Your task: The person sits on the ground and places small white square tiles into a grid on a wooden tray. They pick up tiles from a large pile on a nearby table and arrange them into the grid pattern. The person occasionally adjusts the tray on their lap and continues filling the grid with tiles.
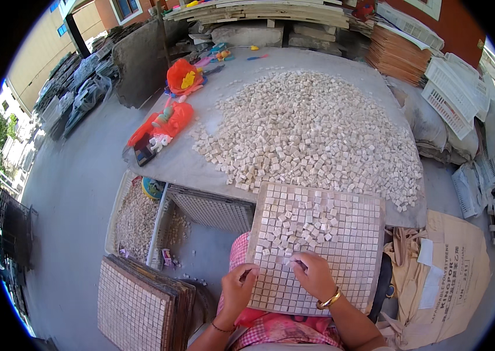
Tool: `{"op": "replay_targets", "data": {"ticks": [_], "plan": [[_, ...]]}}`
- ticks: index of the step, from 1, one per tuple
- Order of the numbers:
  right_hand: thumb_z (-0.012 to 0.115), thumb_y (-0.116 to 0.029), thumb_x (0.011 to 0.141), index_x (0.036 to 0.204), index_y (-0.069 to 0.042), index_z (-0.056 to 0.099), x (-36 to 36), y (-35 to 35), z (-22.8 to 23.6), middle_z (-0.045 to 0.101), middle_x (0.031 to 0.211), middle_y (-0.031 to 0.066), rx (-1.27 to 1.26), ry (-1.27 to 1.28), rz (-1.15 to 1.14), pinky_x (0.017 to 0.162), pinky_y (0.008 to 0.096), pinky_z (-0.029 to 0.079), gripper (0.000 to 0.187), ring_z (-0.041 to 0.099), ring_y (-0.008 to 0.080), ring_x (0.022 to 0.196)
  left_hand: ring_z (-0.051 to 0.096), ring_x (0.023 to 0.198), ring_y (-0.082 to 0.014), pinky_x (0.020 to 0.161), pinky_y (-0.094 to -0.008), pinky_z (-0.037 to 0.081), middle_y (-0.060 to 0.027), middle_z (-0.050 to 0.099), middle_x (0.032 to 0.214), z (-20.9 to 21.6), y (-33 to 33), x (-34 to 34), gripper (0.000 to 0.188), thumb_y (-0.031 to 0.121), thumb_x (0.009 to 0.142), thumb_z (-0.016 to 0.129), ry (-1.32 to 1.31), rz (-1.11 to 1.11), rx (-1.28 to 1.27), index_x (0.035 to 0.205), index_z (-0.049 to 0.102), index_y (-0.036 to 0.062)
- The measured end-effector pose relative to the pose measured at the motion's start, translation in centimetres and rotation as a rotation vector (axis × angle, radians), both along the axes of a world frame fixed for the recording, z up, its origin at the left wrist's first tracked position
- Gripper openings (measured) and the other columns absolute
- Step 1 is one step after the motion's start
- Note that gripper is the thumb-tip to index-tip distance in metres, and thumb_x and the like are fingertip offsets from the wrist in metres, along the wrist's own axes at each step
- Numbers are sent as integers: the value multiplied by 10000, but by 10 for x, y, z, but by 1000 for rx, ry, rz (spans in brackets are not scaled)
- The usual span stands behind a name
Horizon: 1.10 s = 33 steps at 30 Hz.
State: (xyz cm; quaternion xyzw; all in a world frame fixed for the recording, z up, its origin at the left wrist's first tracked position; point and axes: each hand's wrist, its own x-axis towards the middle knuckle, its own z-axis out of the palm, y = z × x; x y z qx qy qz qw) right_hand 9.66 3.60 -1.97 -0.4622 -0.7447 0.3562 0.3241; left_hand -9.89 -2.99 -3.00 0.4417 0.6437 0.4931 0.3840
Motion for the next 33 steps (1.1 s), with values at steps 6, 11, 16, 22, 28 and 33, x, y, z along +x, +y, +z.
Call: {"op": "replay_targets", "data": {"ticks": [6,11,16,22,28,33], "plan": [[636,-143,793,811,-48,625,-22,9,8,607,724,110,29,-150,16,597,378,465,98,586,303,677,604,683,-98,636,-247,486,-65,669,785,-5,1,-2,107,58,857,611,-58,32,16,917,665,-11],[668,-157,748,761,-72,605,-39,8,15,575,705,94,164,-475,-36,578,396,461,107,579,291,670,646,721,-236,669,-311,501,-127,668,829,4,9,-7,101,57,828,621,141,-2,75,905,659,4],[685,-134,724,748,-83,606,-45,7,18,562,699,80,237,-482,-55,579,387,466,97,574,284,664,632,731,-292,659,-339,496,-130,652,818,-6,23,-10,87,47,792,643,401,-49,257,876,656,30],[646,-155,794,836,-86,637,-26,7,10,577,769,78,162,-335,33,584,379,482,81,587,284,690,595,767,-305,677,-385,489,-108,601,807,-5,44,-5,115,57,750,623,600,-252,253,863,611,40],[653,-123,785,879,-72,647,15,-8,13,626,798,93,67,-218,-82,603,362,492,107,605,289,694,577,841,-270,733,-355,489,-82,588,890,0,60,-15,185,38,705,558,760,-453,480,888,588,42],[658,-103,774,889,-66,642,60,0,5,629,801,102,108,-152,-203,620,370,493,121,608,298,713,556,878,-247,773,-333,479,-78,571,936,10,62,-17,194,28,687,540,954,-617,458,879,564,35]]}}
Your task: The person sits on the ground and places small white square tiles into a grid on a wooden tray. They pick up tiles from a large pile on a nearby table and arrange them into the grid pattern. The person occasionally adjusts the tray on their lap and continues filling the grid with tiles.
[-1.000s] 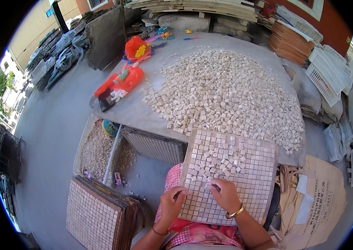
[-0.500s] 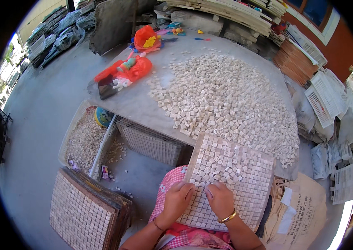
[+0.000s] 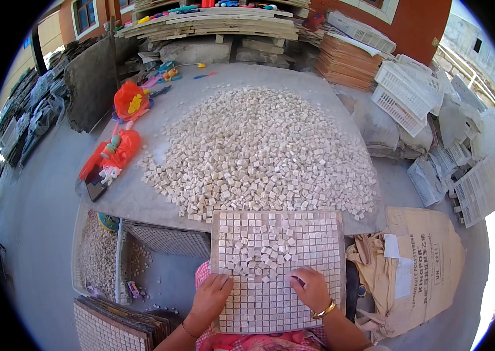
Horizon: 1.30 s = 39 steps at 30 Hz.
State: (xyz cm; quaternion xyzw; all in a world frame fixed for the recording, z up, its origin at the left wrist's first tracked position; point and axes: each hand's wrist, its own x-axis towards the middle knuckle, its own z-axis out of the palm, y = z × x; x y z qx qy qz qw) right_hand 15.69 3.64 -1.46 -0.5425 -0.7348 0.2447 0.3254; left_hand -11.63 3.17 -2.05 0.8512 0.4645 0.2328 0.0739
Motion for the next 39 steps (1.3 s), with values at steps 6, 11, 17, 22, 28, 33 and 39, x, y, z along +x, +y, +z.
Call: {"op": "replay_targets", "data": {"ticks": [6,11,17,22,28,33,39], "plan": [[670,-116,766,954,-66,616,26,32,2,610,847,97,33,-25,-98,660,379,491,202,601,297,783,565,826,-267,716,-348,487,-82,577,866,11,3,3,159,20,720,578,5,50,-137,879,570,23],[695,-147,749,988,-58,595,15,43,6,601,904,97,67,-117,-110,660,376,490,274,599,289,788,567,848,-289,746,-374,482,-97,576,852,22,4,34,185,65,773,628,-134,140,-48,949,587,28],[680,-166,758,1002,-64,541,7,45,5,594,890,109,11,-210,-53,662,403,492,299,595,318,820,556,912,-305,782,-381,477,-122,547,977,29,20,78,241,82,790,637,-104,111,-125,1015,575,23],[658,-128,763,989,-66,545,4,45,2,610,804,118,62,-121,-34,618,402,498,260,613,313,720,552,922,-317,785,-381,479,-135,524,1017,12,31,84,224,73,801,619,40,94,-157,1015,571,28],[654,-75,764,863,-31,621,50,62,15,638,772,121,-15,209,-126,600,340,491,113,622,262,678,575,874,-325,734,-378,495,-149,536,1007,-5,34,78,165,30,803,611,-158,120,-193,964,585,10],[617,-101,782,804,-43,608,117,90,15,619,729,123,8,105,-175,642,382,471,63,600,298,702,618,729,-275,632,-345,512,-145,559,967,42,44,101,103,-30,781,633,-497,182,-355,881,619,-12],[625,-141,765,811,-79,646,140,111,-1,631,769,89,89,-185,5,656,398,472,79,603,300,754,613,780,-232,641,-311,502,-125,594,886,56,100,164,93,24,797,649,-628,19,-423,884,651,-8]]}}
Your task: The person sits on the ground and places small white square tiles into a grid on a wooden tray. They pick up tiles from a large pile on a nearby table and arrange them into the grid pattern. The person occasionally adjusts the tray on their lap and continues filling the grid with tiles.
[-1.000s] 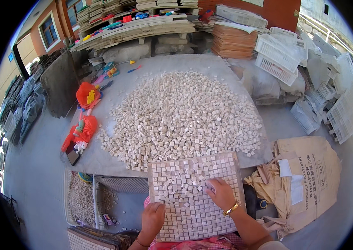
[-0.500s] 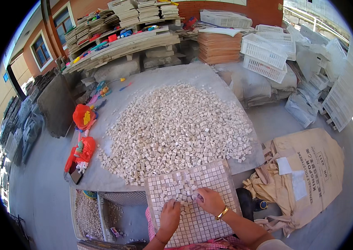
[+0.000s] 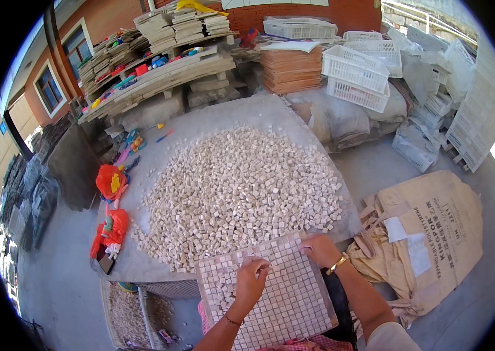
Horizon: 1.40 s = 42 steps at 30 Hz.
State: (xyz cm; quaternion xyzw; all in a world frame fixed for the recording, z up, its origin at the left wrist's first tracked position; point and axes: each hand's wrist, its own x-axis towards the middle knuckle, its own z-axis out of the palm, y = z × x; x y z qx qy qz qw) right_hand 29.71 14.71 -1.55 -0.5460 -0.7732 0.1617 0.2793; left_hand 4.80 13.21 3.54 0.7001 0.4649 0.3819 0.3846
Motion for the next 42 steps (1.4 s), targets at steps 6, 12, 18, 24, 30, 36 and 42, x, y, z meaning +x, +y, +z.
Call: {"op": "replay_targets", "data": {"ticks": [6,12,18,24,30,36,42], "plan": [[633,-194,773,811,-119,628,-4,-5,-1,602,753,81,-53,2,-128,661,403,474,84,594,294,768,606,791,-340,706,-406,485,-168,619,852,-31,63,59,112,71,790,628,283,-97,169,894,648,38],[627,-201,783,806,-118,615,-3,-4,-8,599,749,76,-58,-8,-89,645,409,480,86,600,290,756,589,805,-352,703,-436,484,-169,581,802,-56,86,84,54,59,792,599,420,-180,262,842,612,41],[633,-194,769,798,-109,608,-7,-11,-7,618,726,102,-95,59,-203,611,427,481,93,617,303,711,587,798,-346,695,-433,482,-150,592,800,-53,89,87,36,54,777,622,611,-196,325,794,596,35],[603,-193,784,790,-115,617,-11,-4,-10,631,711,101,-163,-48,-213,604,437,483,79,628,309,704,587,832,-345,698,-443,483,-147,596,836,-42,88,95,58,82,788,615,701,-194,325,769,581,38],[546,-203,821,802,-116,617,10,14,-6,641,796,86,-253,-150,51,654,433,484,114,625,302,765,599,778,-316,683,-407,484,-130,615,853,-31,72,75,73,92,803,625,442,-47,288,834,614,27],[549,-206,842,870,-97,616,3,10,11,628,871,82,-159,-111,140,713,416,484,131,611,291,848,608,657,-245,606,-322,477,-126,621,759,-12,-9,6,59,49,817,605,234,145,93,850,641,17],[563,-175,828,899,-76,593,-46,-8,-3,582,887,84,-60,43,231,716,409,486,125,586,287,865,628,678,-157,625,-263,486,-110,648,779,-24,-79,-59,111,50,829,615,168,298,-172,910,668,-4]]}}
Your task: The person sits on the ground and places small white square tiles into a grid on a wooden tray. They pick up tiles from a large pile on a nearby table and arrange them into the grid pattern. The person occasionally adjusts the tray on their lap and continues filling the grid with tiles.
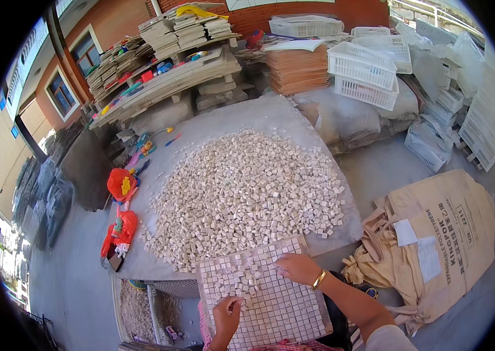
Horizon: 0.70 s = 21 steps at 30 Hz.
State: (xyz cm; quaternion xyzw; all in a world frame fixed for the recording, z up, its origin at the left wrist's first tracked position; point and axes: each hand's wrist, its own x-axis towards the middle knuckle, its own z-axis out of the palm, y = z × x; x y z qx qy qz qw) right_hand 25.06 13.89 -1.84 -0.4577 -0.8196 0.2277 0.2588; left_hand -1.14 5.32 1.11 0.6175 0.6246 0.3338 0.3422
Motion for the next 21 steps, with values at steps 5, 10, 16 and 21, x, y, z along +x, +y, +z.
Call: {"op": "replay_targets", "data": {"ticks": [5,10,16,21], "plan": [[619,-174,792,943,-70,589,-21,-4,6,583,917,86,-18,-125,-30,729,399,495,186,588,284,874,597,847,-209,741,-325,480,-112,642,922,96,-34,19,212,133,881,584,-467,-687,-29,1023,637,-16],[634,-168,773,931,-68,595,-6,3,10,581,910,95,55,-53,-227,702,403,500,191,589,293,860,605,887,-262,725,-380,489,-140,632,909,201,-47,75,214,185,898,532,-966,-1721,91,862,637,2],[648,-161,759,877,-78,609,14,33,15,578,854,98,92,-134,-345,688,410,492,150,590,296,838,600,873,-264,717,-383,486,-138,622,899,190,-40,58,208,186,895,528,-844,-1632,-4,857,627,6],[659,-163,745,876,-87,622,10,40,7,585,837,100,76,-147,-339,702,419,480,156,590,303,839,596,862,-265,710,-385,484,-137,613,891,153,-24,15,204,186,892,524,-689,-1143,-184,853,619,9]]}}
